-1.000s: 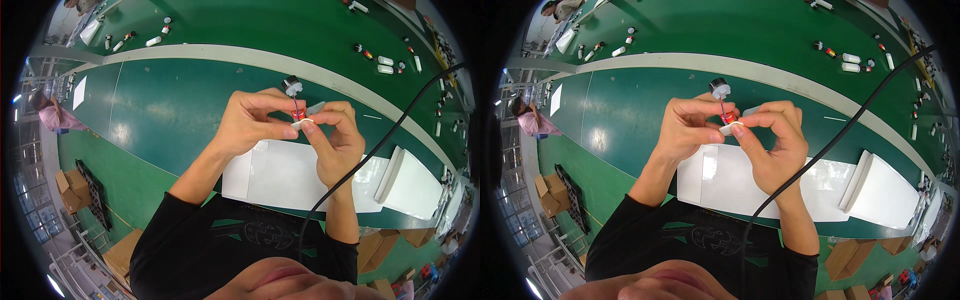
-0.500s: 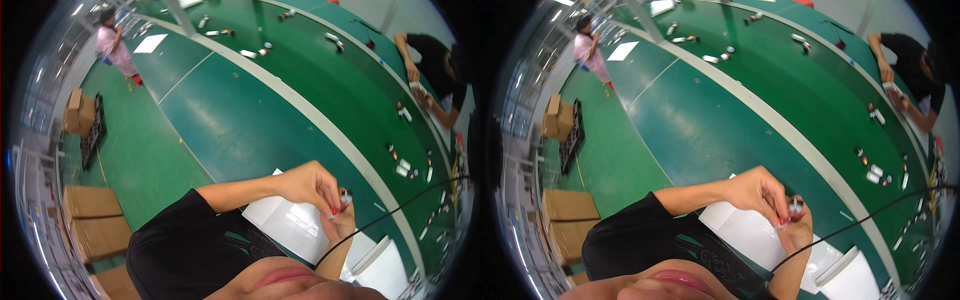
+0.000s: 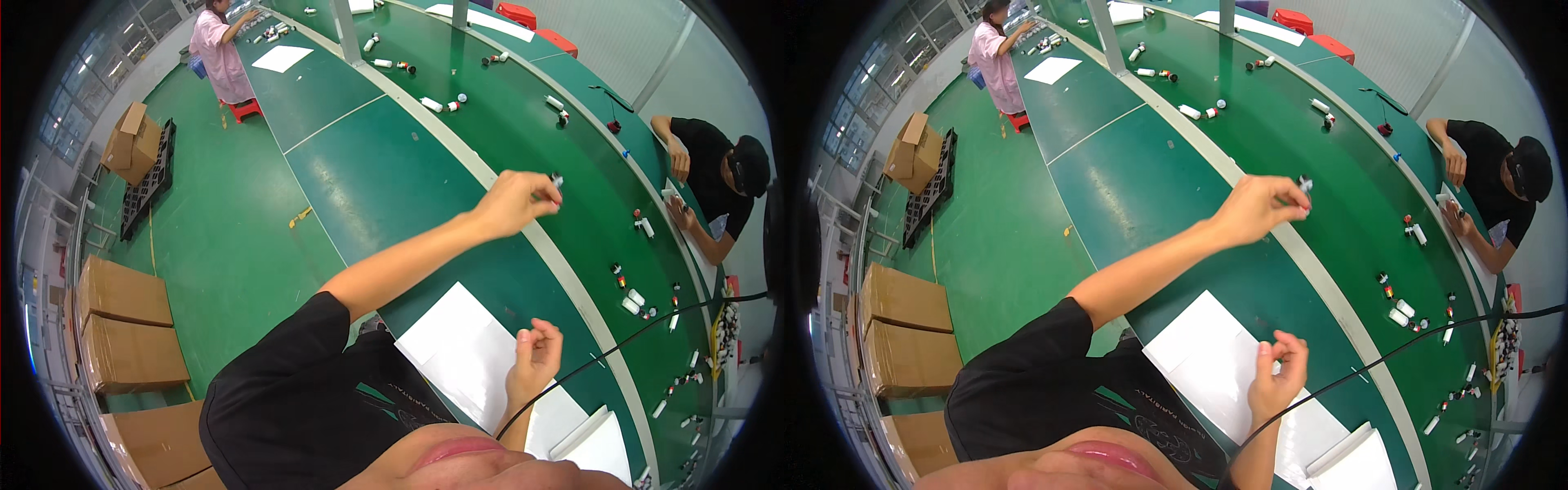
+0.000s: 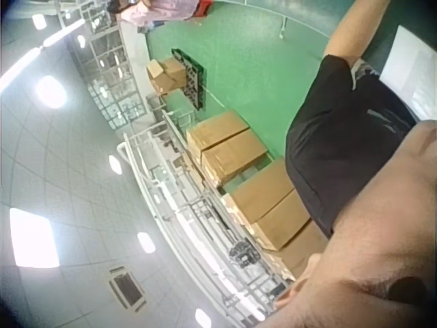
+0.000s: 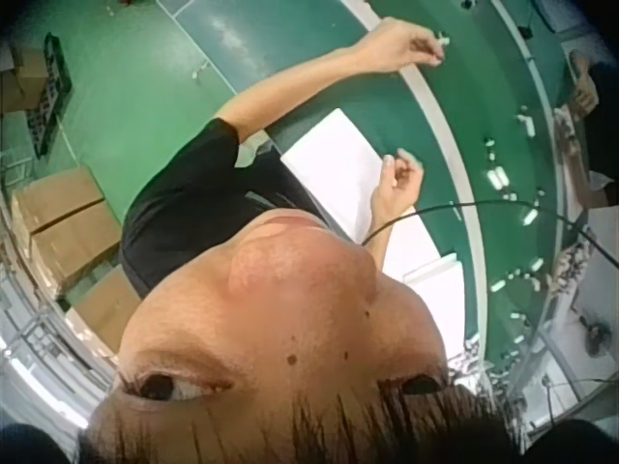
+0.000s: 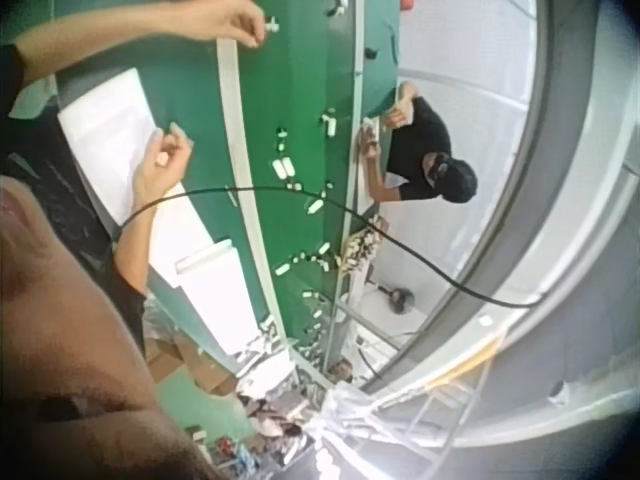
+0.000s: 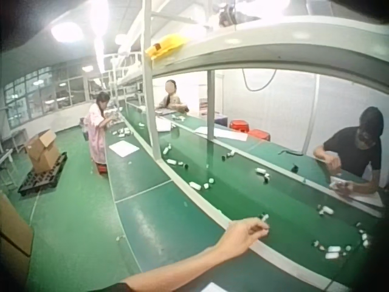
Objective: The person assembles small electronic components and wires into plastic housings by hand at a workbench.
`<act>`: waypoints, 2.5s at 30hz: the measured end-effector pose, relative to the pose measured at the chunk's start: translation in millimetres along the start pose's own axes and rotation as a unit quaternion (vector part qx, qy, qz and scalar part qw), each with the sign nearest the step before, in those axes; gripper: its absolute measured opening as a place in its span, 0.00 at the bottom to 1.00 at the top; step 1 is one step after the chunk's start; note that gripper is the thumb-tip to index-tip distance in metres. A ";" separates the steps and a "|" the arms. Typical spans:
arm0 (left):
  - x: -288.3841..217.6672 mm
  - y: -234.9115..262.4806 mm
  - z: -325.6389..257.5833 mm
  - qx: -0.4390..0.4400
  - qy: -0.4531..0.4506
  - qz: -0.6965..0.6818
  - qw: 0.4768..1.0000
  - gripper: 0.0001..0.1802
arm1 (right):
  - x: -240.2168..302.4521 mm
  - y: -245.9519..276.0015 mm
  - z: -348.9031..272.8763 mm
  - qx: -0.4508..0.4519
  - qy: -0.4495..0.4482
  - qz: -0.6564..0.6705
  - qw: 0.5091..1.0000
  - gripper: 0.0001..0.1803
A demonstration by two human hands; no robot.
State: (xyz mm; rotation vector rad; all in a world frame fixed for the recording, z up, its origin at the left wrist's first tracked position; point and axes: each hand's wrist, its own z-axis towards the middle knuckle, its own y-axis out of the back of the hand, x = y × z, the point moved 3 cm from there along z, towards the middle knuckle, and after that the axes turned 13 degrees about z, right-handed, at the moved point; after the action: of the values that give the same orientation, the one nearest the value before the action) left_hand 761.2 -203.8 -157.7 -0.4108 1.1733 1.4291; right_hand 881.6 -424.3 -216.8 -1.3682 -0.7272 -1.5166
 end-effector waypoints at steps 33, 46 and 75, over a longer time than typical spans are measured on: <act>151.4 131.4 -511.4 0.171 0.402 0.226 0.871 0.16 | -140.7 185.3 -280.0 -0.113 -0.673 0.073 0.727 0.16; 137.0 -14.7 -358.2 0.282 0.190 0.319 0.885 0.16 | -100.9 166.6 -173.3 0.205 -0.674 -0.263 0.659 0.15; -31.3 44.4 -203.6 0.218 0.055 -0.104 0.969 0.09 | -44.8 161.3 224.2 0.042 0.008 -0.668 0.743 0.21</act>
State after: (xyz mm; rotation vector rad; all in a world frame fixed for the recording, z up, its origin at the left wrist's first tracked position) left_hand 653.9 -379.5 -202.5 -0.2953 1.4464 0.9421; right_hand 1118.0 -276.4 -239.9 -0.6195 -1.9820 -2.4615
